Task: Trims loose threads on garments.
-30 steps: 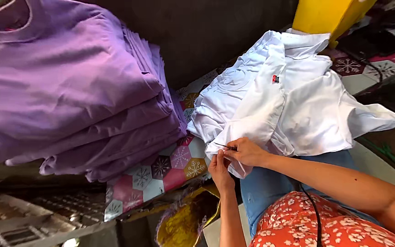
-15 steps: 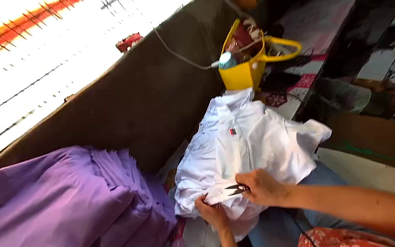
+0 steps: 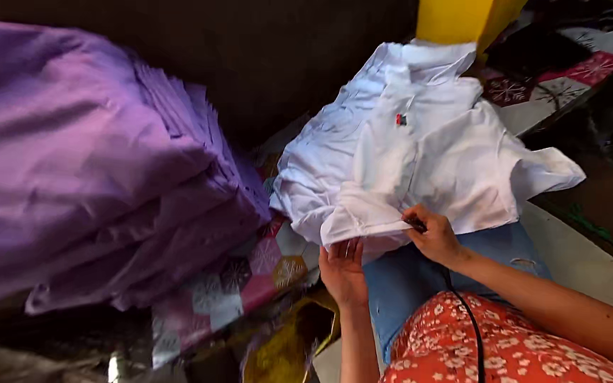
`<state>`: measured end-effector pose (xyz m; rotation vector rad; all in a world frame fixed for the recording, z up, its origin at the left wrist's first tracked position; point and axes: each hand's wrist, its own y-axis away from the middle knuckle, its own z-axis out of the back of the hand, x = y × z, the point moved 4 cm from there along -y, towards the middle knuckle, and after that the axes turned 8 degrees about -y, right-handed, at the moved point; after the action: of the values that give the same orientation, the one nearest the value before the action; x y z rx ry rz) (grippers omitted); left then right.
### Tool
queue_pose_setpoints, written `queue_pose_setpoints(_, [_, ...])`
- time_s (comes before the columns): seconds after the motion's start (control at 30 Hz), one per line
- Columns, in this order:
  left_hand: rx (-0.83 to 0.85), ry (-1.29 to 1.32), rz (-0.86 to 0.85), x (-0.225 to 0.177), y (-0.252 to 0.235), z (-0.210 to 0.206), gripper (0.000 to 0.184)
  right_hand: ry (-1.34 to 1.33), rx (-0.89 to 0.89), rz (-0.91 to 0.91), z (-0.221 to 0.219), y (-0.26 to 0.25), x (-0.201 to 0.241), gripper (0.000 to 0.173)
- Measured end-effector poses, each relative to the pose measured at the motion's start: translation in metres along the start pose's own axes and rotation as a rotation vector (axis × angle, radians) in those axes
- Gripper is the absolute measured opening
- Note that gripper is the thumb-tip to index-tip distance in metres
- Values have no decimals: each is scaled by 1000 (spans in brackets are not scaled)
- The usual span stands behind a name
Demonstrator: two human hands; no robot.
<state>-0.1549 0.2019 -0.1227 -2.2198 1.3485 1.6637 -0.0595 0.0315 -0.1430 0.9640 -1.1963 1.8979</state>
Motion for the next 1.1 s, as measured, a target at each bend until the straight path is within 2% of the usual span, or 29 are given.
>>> queue_pose_setpoints(0.03, [7,-18,-24,1,-1,-1,56,35,29,9,-1,4,-5,18])
queue_pose_setpoints(0.07, [14,-48,-56,0,-2,-3,51,71,72,4,-1,5,-7,19])
queue_pose_setpoints(0.17, [-48,-121,-154,-3,-4,-8,24,107,174,-96,6,3,-1,34])
queue_pose_setpoints(0.2, [-54,-138,-178,-5,-3,-10,22,94,121,-72,10,2,7,40])
queue_pose_setpoints(0.23, [-52,-146,-202,-7,-2,-11,21,56,48,-18,14,0,20,39])
queue_pose_setpoints(0.33, [-35,-148,-258,-6,2,-12,19,-76,-35,106,10,-13,60,24])
queue_pose_setpoints(0.4, [-39,-127,-272,-3,3,-12,16,-24,92,-45,-5,-28,74,28])
queue_pose_setpoints(0.47, [-35,-117,-276,-1,3,-13,16,-21,331,-343,-22,-43,68,37])
queue_pose_setpoints(0.53, [-28,-140,-293,0,3,-12,15,-65,413,-498,-35,-49,53,39])
queue_pose_setpoints(0.7, [-64,-146,-283,4,0,-7,18,-275,370,-533,-43,-46,41,18])
queue_pose_setpoints(0.77, [-70,-141,-268,3,-3,-6,19,-337,350,-571,-42,-45,37,18])
queue_pose_setpoints(0.93, [-39,-189,-335,9,-2,-2,14,-191,384,-528,-48,-43,39,17])
queue_pose_setpoints(1.03, [-20,-179,-352,10,-4,-1,24,-308,369,-544,-46,-44,32,18])
queue_pose_setpoints(1.1, [-30,-174,-324,10,-3,-1,24,-258,392,-558,-45,-40,31,22])
